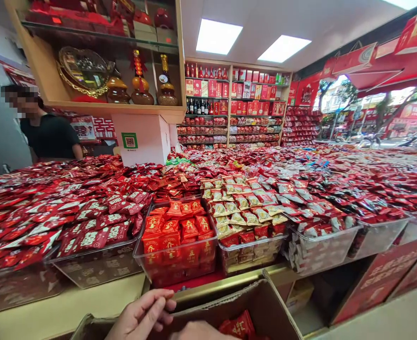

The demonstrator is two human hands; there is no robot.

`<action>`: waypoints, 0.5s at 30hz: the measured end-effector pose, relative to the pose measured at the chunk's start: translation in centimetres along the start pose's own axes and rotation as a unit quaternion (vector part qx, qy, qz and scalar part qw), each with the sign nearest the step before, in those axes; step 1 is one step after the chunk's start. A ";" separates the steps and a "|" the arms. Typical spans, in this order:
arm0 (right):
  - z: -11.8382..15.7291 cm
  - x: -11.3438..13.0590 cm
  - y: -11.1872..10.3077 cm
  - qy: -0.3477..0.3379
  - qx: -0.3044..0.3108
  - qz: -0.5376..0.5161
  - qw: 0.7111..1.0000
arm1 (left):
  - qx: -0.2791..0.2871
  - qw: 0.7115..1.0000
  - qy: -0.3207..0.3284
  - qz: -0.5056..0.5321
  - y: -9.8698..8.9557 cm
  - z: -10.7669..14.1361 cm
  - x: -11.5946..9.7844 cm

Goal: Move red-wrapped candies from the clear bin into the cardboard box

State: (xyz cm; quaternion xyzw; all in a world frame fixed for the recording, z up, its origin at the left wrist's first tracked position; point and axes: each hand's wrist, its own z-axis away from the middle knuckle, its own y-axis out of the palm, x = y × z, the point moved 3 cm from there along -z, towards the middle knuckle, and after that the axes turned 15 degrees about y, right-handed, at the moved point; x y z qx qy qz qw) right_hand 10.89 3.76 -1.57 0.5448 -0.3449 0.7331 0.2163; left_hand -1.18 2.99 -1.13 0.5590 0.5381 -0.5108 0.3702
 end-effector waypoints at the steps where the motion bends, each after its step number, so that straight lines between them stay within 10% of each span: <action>1: 0.3 0.1 -0.1 0.008 0.009 -0.009 1.000 | 0.003 1.000 0.002 0.014 0.0 0.0 -0.4; 6: 1.5 0.4 -2.4 0.045 0.004 -0.142 0.989 | 0.071 0.991 0.006 0.113 0.8 -0.1 -1.7; 15: 1.2 -1.1 -3.7 0.101 -0.045 -0.322 0.940 | -0.046 0.983 -0.069 0.165 1.4 -0.2 -1.4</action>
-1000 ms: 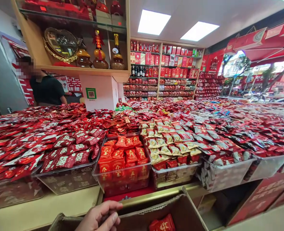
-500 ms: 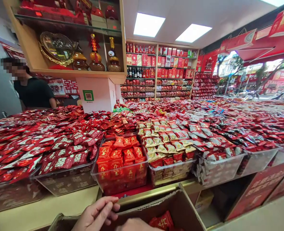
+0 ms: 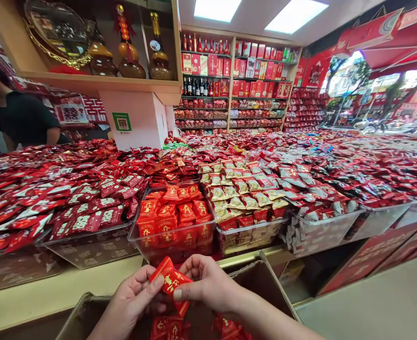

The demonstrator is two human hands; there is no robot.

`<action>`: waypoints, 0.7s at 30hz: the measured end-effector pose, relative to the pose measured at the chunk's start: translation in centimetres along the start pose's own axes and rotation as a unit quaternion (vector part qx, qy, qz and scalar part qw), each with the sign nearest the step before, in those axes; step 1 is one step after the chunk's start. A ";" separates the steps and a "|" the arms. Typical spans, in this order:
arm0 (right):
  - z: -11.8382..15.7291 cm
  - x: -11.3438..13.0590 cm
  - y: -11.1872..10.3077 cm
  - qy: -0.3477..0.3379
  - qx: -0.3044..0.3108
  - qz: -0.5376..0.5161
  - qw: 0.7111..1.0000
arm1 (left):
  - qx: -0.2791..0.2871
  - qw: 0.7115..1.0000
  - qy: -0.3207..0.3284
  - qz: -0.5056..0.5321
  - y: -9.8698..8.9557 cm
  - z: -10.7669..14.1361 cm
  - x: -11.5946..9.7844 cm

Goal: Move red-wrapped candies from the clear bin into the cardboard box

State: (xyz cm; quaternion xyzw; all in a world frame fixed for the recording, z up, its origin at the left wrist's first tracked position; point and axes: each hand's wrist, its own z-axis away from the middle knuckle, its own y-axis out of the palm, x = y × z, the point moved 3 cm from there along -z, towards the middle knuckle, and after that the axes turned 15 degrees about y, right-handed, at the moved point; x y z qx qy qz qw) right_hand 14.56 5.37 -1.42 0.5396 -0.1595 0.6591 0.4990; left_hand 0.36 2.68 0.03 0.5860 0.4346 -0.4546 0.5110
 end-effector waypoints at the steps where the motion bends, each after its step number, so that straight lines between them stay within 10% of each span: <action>1: 0.1 0.2 -0.1 0.004 -0.003 -0.006 1.000 | -0.012 1.000 -0.003 0.007 0.0 0.0 -0.2; 21: 0.5 1.2 -0.2 -0.009 -0.063 -0.027 0.998 | -0.059 0.992 -0.032 0.109 0.8 0.0 0.1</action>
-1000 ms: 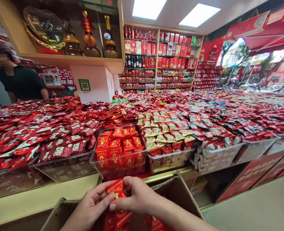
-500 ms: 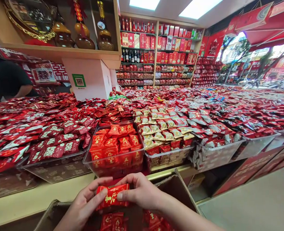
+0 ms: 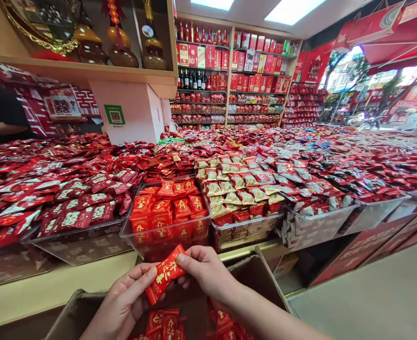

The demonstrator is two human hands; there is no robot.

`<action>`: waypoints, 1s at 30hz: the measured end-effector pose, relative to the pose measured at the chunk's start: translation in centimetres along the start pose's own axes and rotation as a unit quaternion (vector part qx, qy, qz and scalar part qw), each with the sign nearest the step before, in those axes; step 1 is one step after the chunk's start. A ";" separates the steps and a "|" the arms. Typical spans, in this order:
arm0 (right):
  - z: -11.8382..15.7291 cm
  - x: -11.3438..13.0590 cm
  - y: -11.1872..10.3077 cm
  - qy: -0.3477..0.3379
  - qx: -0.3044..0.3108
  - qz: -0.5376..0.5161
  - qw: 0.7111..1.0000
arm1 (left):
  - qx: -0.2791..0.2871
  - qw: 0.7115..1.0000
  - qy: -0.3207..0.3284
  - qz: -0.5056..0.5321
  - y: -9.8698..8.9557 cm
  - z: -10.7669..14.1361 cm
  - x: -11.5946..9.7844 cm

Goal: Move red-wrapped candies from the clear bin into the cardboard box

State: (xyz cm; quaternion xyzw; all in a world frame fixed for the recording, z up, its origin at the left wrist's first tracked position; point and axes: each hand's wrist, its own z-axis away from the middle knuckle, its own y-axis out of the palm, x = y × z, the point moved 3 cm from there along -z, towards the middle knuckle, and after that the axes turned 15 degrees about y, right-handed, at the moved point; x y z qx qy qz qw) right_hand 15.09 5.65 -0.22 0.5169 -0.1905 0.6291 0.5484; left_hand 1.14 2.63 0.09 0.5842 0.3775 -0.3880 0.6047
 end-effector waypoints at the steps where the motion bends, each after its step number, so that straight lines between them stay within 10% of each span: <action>1: 0.0 0.1 -0.1 0.001 -0.011 0.013 1.000 | 0.007 1.000 -0.003 0.000 0.0 0.0 0.1; 20: 0.8 -0.1 0.0 -0.070 0.023 0.098 0.992 | 0.104 0.991 0.063 -0.051 -0.3 0.3 0.5; 27: 0.9 9.6 -0.7 -0.285 -0.133 0.193 0.929 | 0.049 0.978 0.113 -0.171 -2.1 -1.0 0.6; 30: -2.7 13.4 -0.1 -0.243 -0.162 0.254 0.922 | 0.061 0.973 0.113 -0.192 -2.6 -1.5 1.0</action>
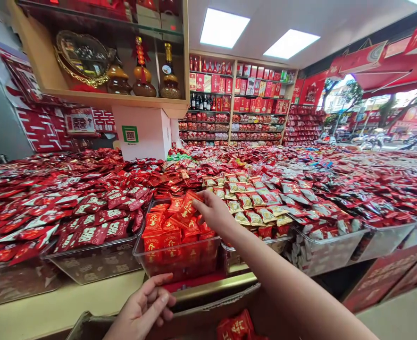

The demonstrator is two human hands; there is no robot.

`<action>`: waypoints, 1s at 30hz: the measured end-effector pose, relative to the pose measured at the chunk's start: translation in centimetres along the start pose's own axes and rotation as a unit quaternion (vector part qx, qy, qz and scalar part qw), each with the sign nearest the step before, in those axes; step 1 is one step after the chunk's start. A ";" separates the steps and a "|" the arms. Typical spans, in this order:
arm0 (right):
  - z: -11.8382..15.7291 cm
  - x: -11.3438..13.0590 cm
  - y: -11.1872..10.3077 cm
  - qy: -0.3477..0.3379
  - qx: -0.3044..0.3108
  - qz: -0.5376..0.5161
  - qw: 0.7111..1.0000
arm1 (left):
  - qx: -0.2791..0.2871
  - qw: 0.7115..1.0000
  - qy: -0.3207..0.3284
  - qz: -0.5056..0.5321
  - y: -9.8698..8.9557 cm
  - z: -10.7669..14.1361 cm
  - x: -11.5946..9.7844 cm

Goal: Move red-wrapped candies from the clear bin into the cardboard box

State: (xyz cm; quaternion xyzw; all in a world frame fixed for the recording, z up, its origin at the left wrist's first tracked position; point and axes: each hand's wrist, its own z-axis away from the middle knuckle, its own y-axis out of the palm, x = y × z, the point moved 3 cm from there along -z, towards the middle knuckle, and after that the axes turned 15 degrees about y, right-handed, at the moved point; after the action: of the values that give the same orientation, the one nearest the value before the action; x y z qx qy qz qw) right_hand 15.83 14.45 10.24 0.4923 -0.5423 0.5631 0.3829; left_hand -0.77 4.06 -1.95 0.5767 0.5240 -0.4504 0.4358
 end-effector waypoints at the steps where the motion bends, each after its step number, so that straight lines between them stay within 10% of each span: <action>1: -1.5 0.1 0.6 0.032 0.012 0.021 0.999 | 0.011 1.000 0.001 0.001 -0.1 0.0 0.2; 13: -6.2 -0.9 5.7 0.097 0.090 0.188 0.973 | 0.111 0.993 0.008 -0.038 -0.2 0.0 0.6; 30: -5.9 -0.6 5.8 0.131 0.067 0.263 0.953 | 0.139 0.989 0.009 -0.050 -0.3 0.0 0.5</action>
State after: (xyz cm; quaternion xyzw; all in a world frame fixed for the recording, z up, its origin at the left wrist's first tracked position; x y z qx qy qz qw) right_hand 9.53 19.67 8.73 0.2781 -0.5588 0.7384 0.2552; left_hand -1.03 4.20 -2.39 0.6088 0.4883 -0.5351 0.3235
